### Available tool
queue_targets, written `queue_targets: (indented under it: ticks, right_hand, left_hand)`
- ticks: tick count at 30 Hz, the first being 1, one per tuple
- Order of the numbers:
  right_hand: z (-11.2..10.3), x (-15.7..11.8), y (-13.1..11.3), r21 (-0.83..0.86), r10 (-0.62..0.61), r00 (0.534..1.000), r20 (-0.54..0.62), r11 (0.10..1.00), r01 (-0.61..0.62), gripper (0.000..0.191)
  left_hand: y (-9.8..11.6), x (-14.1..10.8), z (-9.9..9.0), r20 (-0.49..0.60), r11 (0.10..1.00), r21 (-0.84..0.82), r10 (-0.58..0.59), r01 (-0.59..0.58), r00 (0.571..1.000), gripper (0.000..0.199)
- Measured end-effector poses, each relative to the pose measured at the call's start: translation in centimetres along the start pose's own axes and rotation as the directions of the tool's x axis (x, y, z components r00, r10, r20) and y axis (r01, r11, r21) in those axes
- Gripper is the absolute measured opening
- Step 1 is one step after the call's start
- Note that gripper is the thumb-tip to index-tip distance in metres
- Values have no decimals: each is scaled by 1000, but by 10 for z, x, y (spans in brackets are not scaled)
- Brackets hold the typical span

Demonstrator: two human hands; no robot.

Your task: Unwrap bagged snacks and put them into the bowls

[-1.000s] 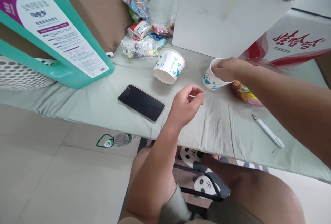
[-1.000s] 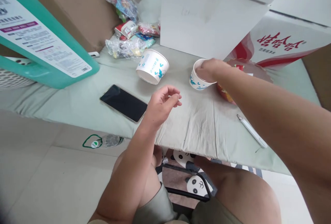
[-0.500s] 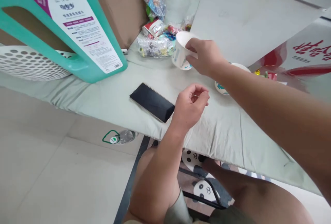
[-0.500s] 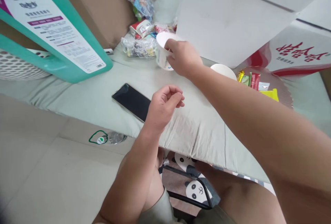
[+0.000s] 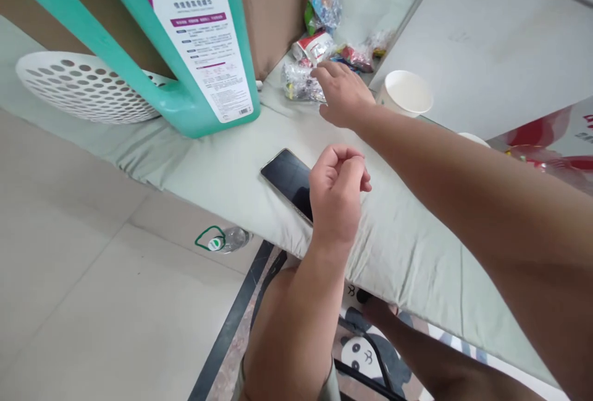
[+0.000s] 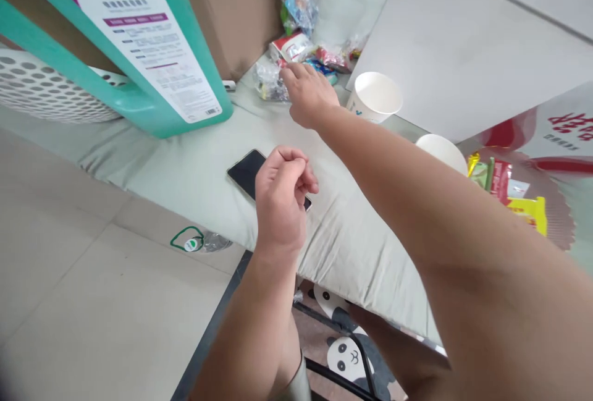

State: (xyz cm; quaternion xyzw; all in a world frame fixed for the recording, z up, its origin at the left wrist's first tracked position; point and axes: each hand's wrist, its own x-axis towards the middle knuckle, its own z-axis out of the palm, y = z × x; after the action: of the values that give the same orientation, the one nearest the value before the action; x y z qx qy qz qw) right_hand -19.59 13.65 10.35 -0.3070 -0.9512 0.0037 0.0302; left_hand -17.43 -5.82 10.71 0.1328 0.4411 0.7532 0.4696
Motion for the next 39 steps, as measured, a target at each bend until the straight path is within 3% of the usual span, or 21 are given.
queue_targets:
  ticks: [5, 8, 10, 13, 16, 18, 20, 22, 24, 25, 27, 29, 31, 35, 39]
  right_hand:
    - [14, 48, -4, -83, 96, 992, 78, 993, -90, 78]
    - [12, 42, -6, -88, 122, 991, 62, 989, -117, 73]
    - [7, 29, -10, -85, 131, 988, 79, 989, -124, 57]
    - [-5, 0, -16, -30, 124, 988, 86, 992, -122, 37]
    - [-18, -49, -20, 96, 198, 980, 11, 975, -198, 26]
    - [-22, -98, -19, 328, 364, 931, -15, 882, -339, 19]
    - [-20, -158, -15, 599, 449, 893, 8, 713, -364, 16]
    - [-13, -220, -11, 799, 519, 853, 53, 491, -348, 17]
    - [-4, -278, -8, 864, 599, 791, 127, 325, -385, 22]
    - [0, -302, -7, 878, 635, 758, 150, 266, -397, 24]
    - [5, -341, -5, 879, 673, 709, 211, 186, -439, 26]
    - [7, -366, -2, 870, 681, 682, 266, 134, -474, 27]
    - [10, -382, 5, 892, 708, 654, 266, 77, -446, 31]
    - [23, -401, 19, 967, 797, 571, 194, -57, -250, 48]
    - [34, -415, 32, 978, 785, 598, 165, -53, -201, 41]
  left_hand:
    - [3, 12, -14, -3, 1000, -16, 0, 0, 1000, 14]
    - [5, 19, -16, -17, 1000, -13, 6, -6, 1000, 16]
    - [5, 21, -14, -23, 1000, 6, 1, -1, 1000, 17]
    - [3, 19, -13, -26, 999, 31, 20, -19, 999, 16]
    - [0, 15, -15, -74, 988, 86, 136, -129, 988, 15]
    - [-1, 14, -17, -168, 960, 124, 270, -251, 948, 15]
    - [-3, 13, -17, -209, 929, 158, 363, -335, 908, 13]
    - [-8, 10, -13, -92, 930, 180, 342, -322, 935, 6]
    - [-17, 4, -3, 166, 944, 229, 203, -238, 965, 7]
    - [-23, -1, 5, 307, 943, 274, 98, -187, 947, 10]
    - [-42, -15, 21, 544, 916, 385, -130, -109, 829, 13]
    - [-67, -30, 36, 664, 886, 456, -279, -80, 694, 14]
    - [-95, -44, 49, 694, 883, 458, -288, -97, 660, 19]
    - [-141, -60, 62, 677, 862, 486, -266, -145, 686, 28]
    - [-152, -64, 67, 677, 783, 573, -285, -243, 678, 23]
